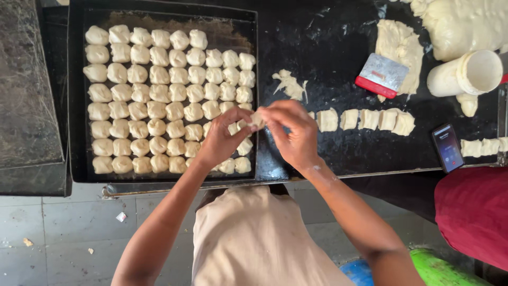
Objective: The person shapes portions of dough by hand, rolling them into small balls and placing them in a grid on a metal tray.
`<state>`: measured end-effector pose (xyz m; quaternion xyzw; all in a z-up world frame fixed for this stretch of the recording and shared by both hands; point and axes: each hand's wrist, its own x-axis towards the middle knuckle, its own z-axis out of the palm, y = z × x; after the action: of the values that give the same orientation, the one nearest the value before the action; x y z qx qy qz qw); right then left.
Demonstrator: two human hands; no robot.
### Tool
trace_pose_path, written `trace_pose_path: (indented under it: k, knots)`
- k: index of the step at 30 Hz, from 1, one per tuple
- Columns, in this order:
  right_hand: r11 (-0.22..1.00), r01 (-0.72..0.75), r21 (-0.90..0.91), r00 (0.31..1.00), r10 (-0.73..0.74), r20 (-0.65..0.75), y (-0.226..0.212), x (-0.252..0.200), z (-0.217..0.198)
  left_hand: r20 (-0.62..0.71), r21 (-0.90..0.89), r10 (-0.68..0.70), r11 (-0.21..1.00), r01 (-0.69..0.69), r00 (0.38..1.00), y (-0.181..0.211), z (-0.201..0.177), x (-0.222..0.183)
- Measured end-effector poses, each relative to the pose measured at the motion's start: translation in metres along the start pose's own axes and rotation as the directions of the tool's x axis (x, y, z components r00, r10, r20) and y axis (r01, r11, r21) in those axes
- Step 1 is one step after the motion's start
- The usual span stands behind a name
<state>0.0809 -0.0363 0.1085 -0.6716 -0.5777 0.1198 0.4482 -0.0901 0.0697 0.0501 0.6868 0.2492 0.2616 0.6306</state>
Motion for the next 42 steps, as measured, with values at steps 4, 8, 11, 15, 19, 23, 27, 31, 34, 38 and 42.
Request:
trace_pose_path:
  k: [4,8,11,15,19,23,27,31,34,38,42]
  knots:
    - [0.959,-0.131,0.252,0.986,0.099,0.135,-0.007,0.006,0.016,0.013,0.020,0.180,0.983,-0.180,0.984,0.001,-0.017,-0.005]
    - [0.854,0.505,-0.124,0.862,-0.491,0.126,-0.009,-0.001,0.043,-0.090,-0.339,-0.072,0.940,0.037,0.993,0.002,-0.031,-0.011]
    - [0.866,0.488,-0.109,0.869,-0.470,0.157,-0.010,0.007,0.056,0.133,-0.758,-0.431,0.536,0.372,0.893,0.002,-0.042,-0.003]
    - [0.882,0.467,-0.063,0.884,-0.467,0.028,-0.005,0.048,0.064,0.138,-0.297,-0.486,0.811,0.504,0.863,0.006,-0.057,0.006]
    - [0.994,0.096,0.060,0.994,-0.099,0.037,-0.010,0.070,0.065,0.159,-0.443,-0.178,0.866,0.232,0.971,0.018,-0.064,0.022]
    - [0.936,0.342,-0.078,0.939,-0.337,0.075,-0.007,0.058,0.086,0.261,-0.616,-0.447,0.606,0.504,0.856,0.019,-0.086,0.034]
    - [0.991,0.136,-0.005,0.987,-0.135,0.084,0.029,0.065,0.097,0.247,-0.474,-0.360,0.765,0.436,0.900,0.017,-0.100,0.045]
    - [0.990,0.078,0.116,0.996,-0.081,0.022,0.050,0.114,0.095,-0.059,-0.705,-0.117,0.708,0.041,0.991,0.015,-0.135,0.080]
    - [0.988,0.113,0.106,0.944,-0.074,-0.322,0.059,0.163,0.112,-0.323,-0.172,0.205,0.947,-0.270,0.924,-0.028,-0.163,0.129]
    - [0.995,0.103,0.009,0.941,-0.094,-0.324,0.064,0.170,0.139,-0.040,0.552,0.236,0.815,-0.175,0.971,-0.105,-0.172,0.196]
    - [0.974,-0.107,0.197,0.991,0.121,-0.059,0.085,0.051,0.123,0.290,0.692,0.399,0.541,-0.478,0.870,-0.155,-0.147,0.186]
